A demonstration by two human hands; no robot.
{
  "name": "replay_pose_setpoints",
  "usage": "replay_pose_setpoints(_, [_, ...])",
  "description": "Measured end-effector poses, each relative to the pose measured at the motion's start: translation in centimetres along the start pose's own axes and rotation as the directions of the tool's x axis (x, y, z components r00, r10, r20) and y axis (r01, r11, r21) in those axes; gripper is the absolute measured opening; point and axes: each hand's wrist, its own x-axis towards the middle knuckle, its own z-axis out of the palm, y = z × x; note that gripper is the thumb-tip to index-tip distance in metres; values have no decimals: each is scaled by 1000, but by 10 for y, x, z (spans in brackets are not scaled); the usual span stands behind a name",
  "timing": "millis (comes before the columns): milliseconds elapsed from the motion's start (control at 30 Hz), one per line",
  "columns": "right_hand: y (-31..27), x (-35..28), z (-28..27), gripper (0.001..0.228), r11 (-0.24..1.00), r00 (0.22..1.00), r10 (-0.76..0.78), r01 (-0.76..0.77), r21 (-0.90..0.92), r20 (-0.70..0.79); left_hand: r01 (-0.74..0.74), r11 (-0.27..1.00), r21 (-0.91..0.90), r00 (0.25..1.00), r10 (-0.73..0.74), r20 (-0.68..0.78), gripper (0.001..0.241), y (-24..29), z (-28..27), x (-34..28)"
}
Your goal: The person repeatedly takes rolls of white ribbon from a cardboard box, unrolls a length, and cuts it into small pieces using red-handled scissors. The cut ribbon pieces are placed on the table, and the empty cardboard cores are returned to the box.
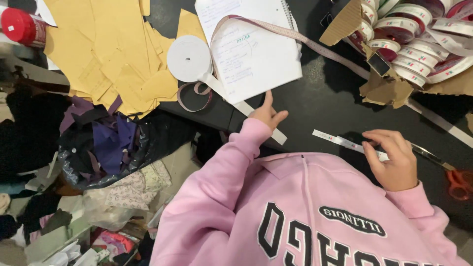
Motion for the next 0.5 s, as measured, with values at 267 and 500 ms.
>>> replay_pose_setpoints(267, [1, 2, -1, 20, 999, 1000, 19, -20, -25, -14, 44, 809, 586, 841, 286, -458, 71, -13, -87, 46])
replay_pose_setpoints(500, [-1, 7, -4, 22, 999, 999, 38, -37, 19, -1, 89, 773, 628, 821, 300, -486, 37, -17, -87, 29])
